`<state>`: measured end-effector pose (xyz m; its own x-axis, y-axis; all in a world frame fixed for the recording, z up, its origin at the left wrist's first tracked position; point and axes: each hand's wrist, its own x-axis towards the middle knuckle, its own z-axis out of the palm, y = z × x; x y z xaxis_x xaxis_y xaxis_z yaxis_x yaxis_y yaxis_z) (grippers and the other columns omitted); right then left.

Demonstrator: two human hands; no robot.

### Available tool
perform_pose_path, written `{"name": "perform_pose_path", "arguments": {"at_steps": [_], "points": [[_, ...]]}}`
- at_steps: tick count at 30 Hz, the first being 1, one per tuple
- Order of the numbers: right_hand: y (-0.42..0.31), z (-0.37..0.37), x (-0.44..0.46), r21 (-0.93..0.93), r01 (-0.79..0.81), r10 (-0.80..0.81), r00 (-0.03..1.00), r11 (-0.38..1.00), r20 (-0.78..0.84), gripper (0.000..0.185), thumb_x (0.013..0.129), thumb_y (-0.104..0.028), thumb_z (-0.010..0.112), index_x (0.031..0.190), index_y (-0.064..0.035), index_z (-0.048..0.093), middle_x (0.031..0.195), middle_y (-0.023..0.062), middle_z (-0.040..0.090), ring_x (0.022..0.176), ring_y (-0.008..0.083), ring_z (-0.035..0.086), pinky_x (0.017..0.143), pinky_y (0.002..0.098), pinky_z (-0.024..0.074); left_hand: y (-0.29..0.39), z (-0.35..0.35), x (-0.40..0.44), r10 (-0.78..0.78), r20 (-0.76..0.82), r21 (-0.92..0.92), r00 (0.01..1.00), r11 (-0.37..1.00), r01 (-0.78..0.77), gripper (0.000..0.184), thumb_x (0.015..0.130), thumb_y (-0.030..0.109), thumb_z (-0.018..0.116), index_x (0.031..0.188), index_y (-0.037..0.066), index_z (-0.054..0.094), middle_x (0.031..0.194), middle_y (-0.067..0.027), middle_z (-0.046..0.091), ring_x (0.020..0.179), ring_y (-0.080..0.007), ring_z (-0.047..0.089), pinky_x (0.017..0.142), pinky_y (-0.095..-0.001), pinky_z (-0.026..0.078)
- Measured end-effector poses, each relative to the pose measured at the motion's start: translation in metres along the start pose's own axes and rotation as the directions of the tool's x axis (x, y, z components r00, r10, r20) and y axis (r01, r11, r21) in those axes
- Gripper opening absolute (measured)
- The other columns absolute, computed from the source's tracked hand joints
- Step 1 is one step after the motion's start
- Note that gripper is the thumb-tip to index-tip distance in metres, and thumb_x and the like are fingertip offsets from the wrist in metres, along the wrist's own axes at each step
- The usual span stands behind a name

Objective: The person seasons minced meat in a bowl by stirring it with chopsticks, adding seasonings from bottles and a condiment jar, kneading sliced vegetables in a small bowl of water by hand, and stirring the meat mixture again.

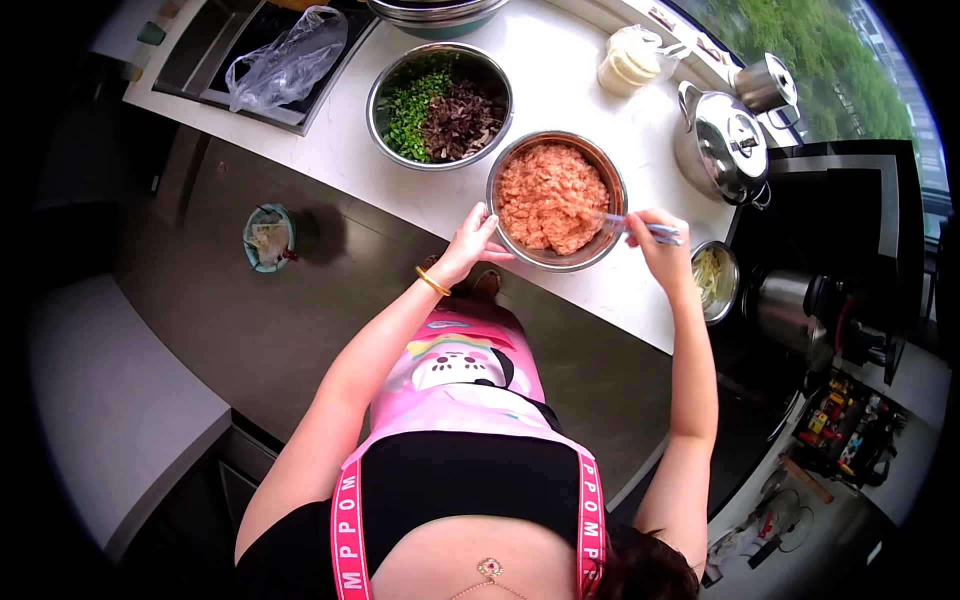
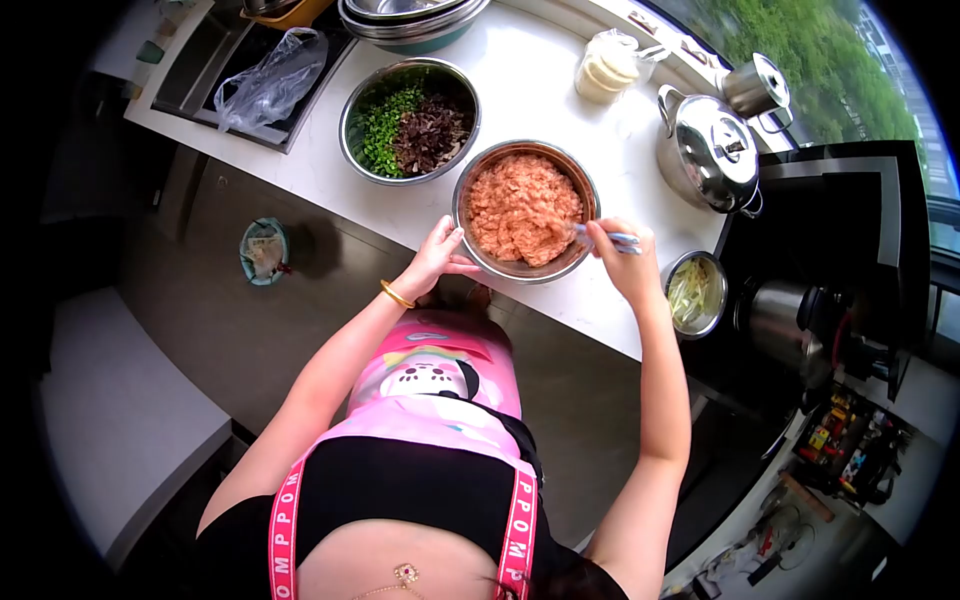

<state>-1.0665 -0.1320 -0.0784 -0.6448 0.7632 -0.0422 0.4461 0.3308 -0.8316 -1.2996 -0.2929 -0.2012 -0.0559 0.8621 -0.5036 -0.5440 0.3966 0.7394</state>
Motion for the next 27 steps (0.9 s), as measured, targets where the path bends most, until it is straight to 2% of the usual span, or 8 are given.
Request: {"name": "perform_pose_path", "arguments": {"at_steps": [2, 5, 7, 11, 15, 18, 25, 27], "points": [[0.007, 0.012, -0.009, 0.074, -0.173, 0.18, 0.98, 0.982, -0.088, 0.017, 0.086, -0.009, 0.06, 0.081, 0.0061, 0.065, 0.062, 0.0096, 0.064, 0.051, 0.0101, 0.06, 0.047, 0.0223, 0.048, 0.0, 0.002, -0.002, 0.013, -0.01, 0.007, 1.0, 1.0, -0.013, 0.024, 0.098, 0.024, 0.034, 0.114, 0.006, 0.033, 0.122, -0.0107, 0.043, 0.08, -0.0265, 0.064, 0.07, -0.0353, 0.058], [0.01, 0.051, -0.004, 0.307, -0.201, 0.253, 0.957, 0.93, -0.139, 0.018, 0.087, -0.009, 0.058, 0.081, 0.0066, 0.064, 0.067, 0.0084, 0.065, 0.057, 0.0118, 0.063, 0.05, 0.0237, 0.0504, 0.0, 0.003, -0.002, 0.014, -0.035, 0.03, 0.999, 0.999, -0.013, 0.028, 0.098, 0.023, 0.035, 0.12, 0.006, 0.032, 0.127, -0.0111, 0.04, 0.079, -0.026, 0.064, 0.07, -0.035, 0.058], [0.013, 0.078, 0.009, 0.561, -0.147, 0.264, 0.955, 0.815, -0.133, 0.019, 0.088, -0.011, 0.057, 0.083, 0.0065, 0.064, 0.072, 0.0098, 0.065, 0.059, 0.0135, 0.063, 0.051, 0.0243, 0.0523, -0.001, 0.001, 0.0, 0.006, -0.038, 0.039, 0.999, 0.999, -0.004, 0.029, 0.098, 0.024, 0.035, 0.121, 0.007, 0.031, 0.129, -0.0113, 0.04, 0.079, -0.0265, 0.065, 0.069, -0.0351, 0.058], [0.015, 0.054, 0.024, 0.548, -0.001, 0.188, 0.94, 0.836, -0.285, 0.02, 0.09, -0.011, 0.055, 0.085, 0.0074, 0.063, 0.075, 0.0118, 0.065, 0.06, 0.0155, 0.064, 0.053, 0.0242, 0.0534, -0.002, -0.001, 0.002, 0.005, -0.04, 0.055, 0.999, 0.998, -0.003, 0.027, 0.098, 0.025, 0.035, 0.117, 0.007, 0.033, 0.127, -0.0113, 0.041, 0.078, -0.027, 0.065, 0.07, -0.0356, 0.058], [0.001, 0.006, 0.01, 0.415, 0.017, 0.157, 0.911, 0.91, -0.382, 0.018, 0.089, -0.01, 0.056, 0.084, 0.006, 0.064, 0.071, 0.0104, 0.064, 0.06, 0.0137, 0.063, 0.054, 0.0226, 0.0511, 0.0, 0.001, 0.001, -0.032, -0.041, 0.02, 0.999, 0.999, 0.033, 0.024, 0.097, 0.026, 0.036, 0.113, 0.007, 0.034, 0.126, -0.0112, 0.042, 0.077, -0.0258, 0.065, 0.07, -0.0358, 0.058], [0.029, 0.016, 0.0, -0.043, 0.007, -0.02, 0.947, 0.999, -0.319, 0.01, 0.084, -0.007, 0.06, 0.082, 0.0007, 0.067, 0.066, 0.0094, 0.063, 0.055, 0.0123, 0.059, 0.05, 0.025, 0.0435, -0.002, 0.0, 0.001, -0.013, -0.039, 0.016, 0.999, 1.0, 0.014, 0.024, 0.097, 0.026, 0.036, 0.113, 0.007, 0.034, 0.123, -0.011, 0.044, 0.076, -0.0248, 0.065, 0.07, -0.0359, 0.058], [0.007, 0.073, -0.035, 0.177, 0.053, 0.0, 0.957, 0.983, -0.29, 0.013, 0.087, -0.004, 0.055, 0.085, 0.004, 0.065, 0.074, 0.0085, 0.064, 0.061, 0.0123, 0.062, 0.057, 0.0233, 0.0483, 0.007, 0.002, 0.0, -0.051, -0.013, -0.018, 0.999, 0.999, 0.051, 0.025, 0.097, 0.022, 0.035, 0.115, 0.004, 0.033, 0.121, -0.012, 0.044, 0.072, -0.0239, 0.064, 0.067, -0.0343, 0.058], [0.001, 0.056, -0.048, 0.283, -0.028, 0.146, 0.903, 0.959, -0.405, 0.013, 0.087, -0.003, 0.055, 0.085, 0.0043, 0.065, 0.074, 0.0084, 0.064, 0.063, 0.0124, 0.062, 0.058, 0.0238, 0.0493, 0.006, 0.001, -0.001, -0.036, 0.008, -0.009, 0.999, 0.999, 0.036, 0.024, 0.097, 0.022, 0.035, 0.114, 0.004, 0.033, 0.121, -0.012, 0.044, 0.074, -0.0244, 0.064, 0.068, -0.0345, 0.058]]}}
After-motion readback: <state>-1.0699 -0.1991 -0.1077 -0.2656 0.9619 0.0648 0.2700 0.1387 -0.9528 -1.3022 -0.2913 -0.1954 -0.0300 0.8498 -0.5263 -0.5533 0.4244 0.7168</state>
